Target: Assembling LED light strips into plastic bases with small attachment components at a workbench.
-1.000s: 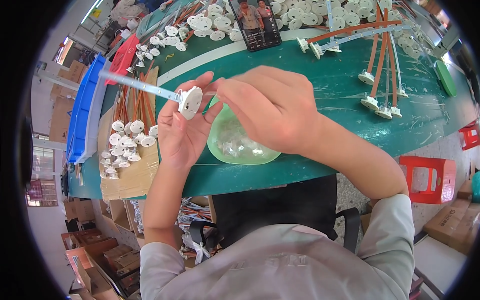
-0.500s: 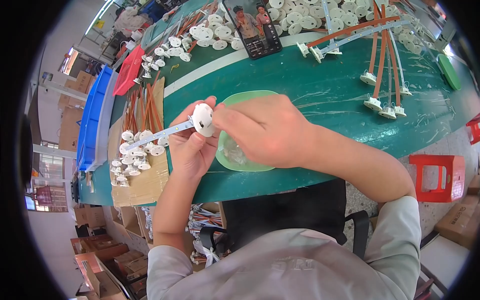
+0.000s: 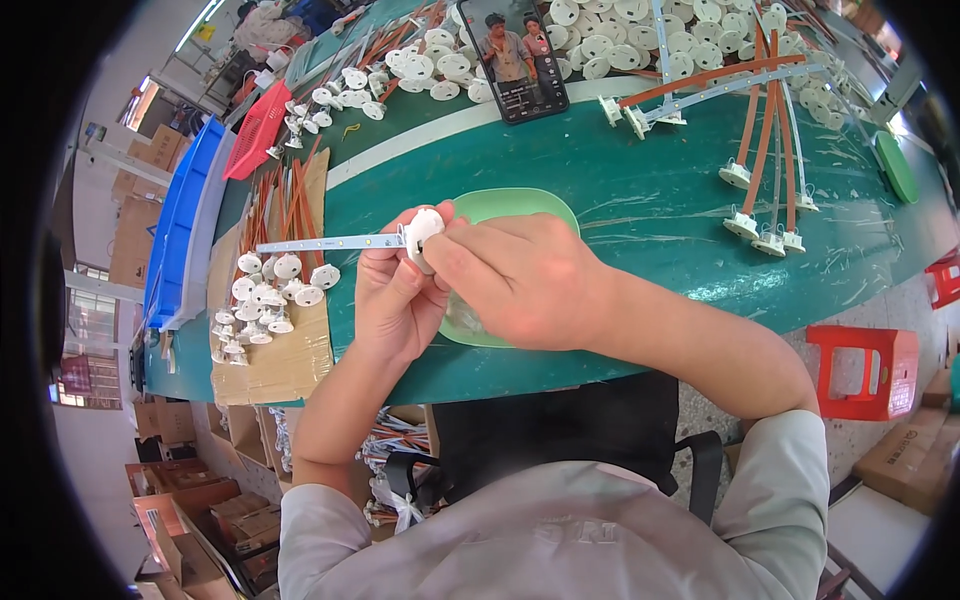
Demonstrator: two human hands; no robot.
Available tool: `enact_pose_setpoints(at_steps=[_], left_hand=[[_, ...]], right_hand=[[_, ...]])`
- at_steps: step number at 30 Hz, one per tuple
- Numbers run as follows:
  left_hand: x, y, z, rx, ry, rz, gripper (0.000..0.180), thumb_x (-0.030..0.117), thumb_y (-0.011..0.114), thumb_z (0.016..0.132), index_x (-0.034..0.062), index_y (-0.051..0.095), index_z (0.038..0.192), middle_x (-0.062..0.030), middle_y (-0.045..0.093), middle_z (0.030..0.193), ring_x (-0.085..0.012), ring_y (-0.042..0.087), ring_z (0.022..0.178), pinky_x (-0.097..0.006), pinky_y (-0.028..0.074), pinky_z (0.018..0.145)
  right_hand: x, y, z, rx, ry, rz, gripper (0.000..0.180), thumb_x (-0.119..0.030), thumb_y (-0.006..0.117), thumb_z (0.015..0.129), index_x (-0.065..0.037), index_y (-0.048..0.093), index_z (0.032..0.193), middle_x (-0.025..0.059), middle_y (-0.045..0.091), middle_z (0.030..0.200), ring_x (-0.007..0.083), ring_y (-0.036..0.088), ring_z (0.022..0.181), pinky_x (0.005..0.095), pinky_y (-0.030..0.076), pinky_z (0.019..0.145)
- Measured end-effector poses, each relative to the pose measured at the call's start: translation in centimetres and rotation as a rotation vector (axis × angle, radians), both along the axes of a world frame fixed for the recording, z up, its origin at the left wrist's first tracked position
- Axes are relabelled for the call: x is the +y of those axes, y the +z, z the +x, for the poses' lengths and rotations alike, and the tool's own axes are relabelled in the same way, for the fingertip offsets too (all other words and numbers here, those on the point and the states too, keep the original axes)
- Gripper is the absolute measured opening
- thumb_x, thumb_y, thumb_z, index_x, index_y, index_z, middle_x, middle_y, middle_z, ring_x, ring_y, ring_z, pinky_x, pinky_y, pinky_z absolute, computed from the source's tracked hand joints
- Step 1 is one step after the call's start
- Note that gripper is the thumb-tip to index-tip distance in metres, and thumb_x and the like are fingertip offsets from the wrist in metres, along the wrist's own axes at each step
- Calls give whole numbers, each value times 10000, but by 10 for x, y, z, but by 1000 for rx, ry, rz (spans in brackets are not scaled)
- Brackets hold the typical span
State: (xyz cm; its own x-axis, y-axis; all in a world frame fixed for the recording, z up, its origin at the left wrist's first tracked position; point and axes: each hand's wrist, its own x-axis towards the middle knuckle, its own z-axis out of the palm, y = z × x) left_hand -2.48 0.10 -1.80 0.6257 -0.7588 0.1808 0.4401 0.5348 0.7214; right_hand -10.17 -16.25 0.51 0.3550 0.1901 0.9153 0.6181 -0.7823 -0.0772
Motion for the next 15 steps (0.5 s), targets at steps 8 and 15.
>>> enact_pose_setpoints(at_steps=[8, 15], left_hand=[[1, 4, 11, -98, -63, -64, 463, 49, 738, 851, 25, 585, 1288, -203, 579, 1336, -350, 563, 1244, -482, 466, 1052], [-5, 7, 11, -333, 36, 28, 565, 91, 750, 853, -10, 499, 1349, -223, 578, 1323, -361, 574, 1225, -497, 447, 1074]], right_hand=[[-7, 2, 5, 26, 180, 101, 191, 61, 703, 746, 21, 649, 925, 122, 667, 758, 245, 653, 590, 311, 521, 504], [-5, 0, -3, 1, 26, 62, 175, 66, 689, 762, 12, 650, 924, 128, 673, 772, 253, 654, 595, 316, 529, 527]])
